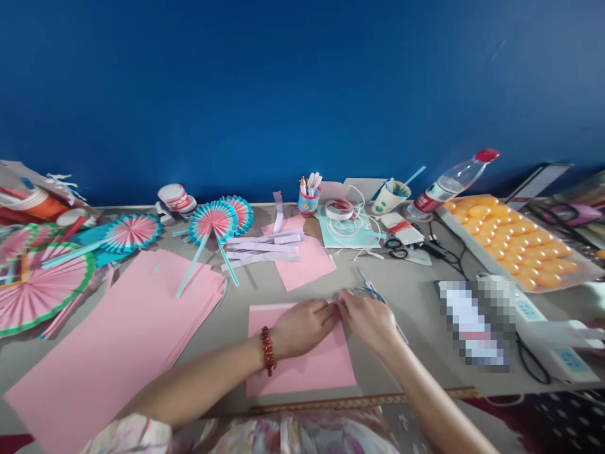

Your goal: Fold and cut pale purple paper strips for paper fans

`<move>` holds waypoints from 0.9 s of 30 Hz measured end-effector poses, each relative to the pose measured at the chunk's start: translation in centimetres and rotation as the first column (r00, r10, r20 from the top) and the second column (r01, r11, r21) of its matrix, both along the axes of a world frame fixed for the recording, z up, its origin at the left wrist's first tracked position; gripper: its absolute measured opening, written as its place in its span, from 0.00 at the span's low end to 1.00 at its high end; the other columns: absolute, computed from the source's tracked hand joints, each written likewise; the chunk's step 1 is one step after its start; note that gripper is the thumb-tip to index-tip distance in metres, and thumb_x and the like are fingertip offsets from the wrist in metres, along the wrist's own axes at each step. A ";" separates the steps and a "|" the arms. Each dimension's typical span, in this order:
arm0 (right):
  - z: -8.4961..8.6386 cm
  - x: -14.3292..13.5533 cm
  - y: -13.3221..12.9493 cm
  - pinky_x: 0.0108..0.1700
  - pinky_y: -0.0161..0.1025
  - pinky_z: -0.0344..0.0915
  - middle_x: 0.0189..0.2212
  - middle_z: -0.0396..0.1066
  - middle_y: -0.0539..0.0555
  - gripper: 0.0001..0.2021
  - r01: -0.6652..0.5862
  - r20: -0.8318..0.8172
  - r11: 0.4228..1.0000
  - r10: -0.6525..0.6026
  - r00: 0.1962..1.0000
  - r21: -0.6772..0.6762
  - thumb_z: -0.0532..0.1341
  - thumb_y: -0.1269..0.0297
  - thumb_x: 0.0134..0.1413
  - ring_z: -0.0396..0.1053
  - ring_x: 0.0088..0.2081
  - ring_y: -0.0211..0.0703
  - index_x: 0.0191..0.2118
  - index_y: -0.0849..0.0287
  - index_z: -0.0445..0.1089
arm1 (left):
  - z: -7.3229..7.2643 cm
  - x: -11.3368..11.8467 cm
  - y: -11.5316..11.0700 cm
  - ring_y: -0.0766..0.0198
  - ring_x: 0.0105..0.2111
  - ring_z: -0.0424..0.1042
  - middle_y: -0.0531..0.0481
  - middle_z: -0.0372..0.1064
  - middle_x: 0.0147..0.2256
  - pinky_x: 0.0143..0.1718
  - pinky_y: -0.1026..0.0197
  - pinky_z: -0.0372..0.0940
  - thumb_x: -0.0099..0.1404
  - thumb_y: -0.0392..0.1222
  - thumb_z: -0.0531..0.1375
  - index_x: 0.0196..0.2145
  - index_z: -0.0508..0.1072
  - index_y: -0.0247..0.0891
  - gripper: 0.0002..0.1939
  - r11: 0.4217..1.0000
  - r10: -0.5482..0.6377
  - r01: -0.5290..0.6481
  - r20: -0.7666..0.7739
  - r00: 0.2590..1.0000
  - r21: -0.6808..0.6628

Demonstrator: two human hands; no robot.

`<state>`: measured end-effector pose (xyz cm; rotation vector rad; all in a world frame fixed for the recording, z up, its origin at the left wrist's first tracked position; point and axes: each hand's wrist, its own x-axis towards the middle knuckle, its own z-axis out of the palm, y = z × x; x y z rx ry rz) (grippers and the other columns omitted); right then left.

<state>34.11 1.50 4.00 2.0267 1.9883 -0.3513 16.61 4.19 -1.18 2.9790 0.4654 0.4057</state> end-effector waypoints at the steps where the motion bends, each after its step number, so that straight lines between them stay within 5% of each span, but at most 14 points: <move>1: -0.2 0.0 0.0 0.26 0.37 0.53 0.31 0.78 0.55 0.13 0.002 0.000 1.000 -0.002 1.000 0.001 0.48 0.62 0.69 0.77 0.32 0.47 0.43 0.57 0.70 | -0.2 0.0 0.0 0.57 0.46 0.70 0.39 0.71 0.49 0.50 0.56 0.68 0.74 0.33 0.50 0.52 0.69 0.29 0.13 1.000 -0.001 0.001 -0.004 1.000 0.001; 8: -0.6 0.2 0.1 0.26 0.36 0.54 0.31 0.78 0.56 0.12 -0.007 0.005 1.000 0.007 1.000 0.001 0.49 0.63 0.68 0.77 0.32 0.49 0.43 0.58 0.70 | 0.0 -0.4 0.0 0.57 0.50 0.68 0.41 0.68 0.56 0.51 0.57 0.66 0.75 0.34 0.50 0.54 0.68 0.30 0.14 1.000 -0.005 0.005 -0.043 0.999 0.003; 19: -1.4 0.0 -1.3 0.24 0.37 0.43 0.29 0.77 0.53 0.12 -0.034 -0.016 0.997 0.035 0.999 0.067 0.49 0.65 0.68 0.75 0.29 0.44 0.48 0.54 0.69 | 0.2 0.1 -0.4 0.54 0.52 0.66 0.37 0.66 0.56 0.56 0.54 0.62 0.72 0.35 0.52 0.54 0.68 0.29 0.15 0.999 0.022 -0.024 -0.048 0.999 -0.033; 27: -2.7 1.9 -4.9 0.22 0.35 0.49 0.25 0.75 0.51 0.13 0.027 -0.109 0.917 0.018 0.994 0.398 0.49 0.61 0.70 0.72 0.22 0.41 0.39 0.56 0.69 | -0.7 -0.6 -1.4 0.51 0.59 0.62 0.36 0.62 0.61 0.61 0.53 0.57 0.72 0.37 0.54 0.58 0.65 0.27 0.19 0.994 0.051 -0.050 0.004 0.999 -0.093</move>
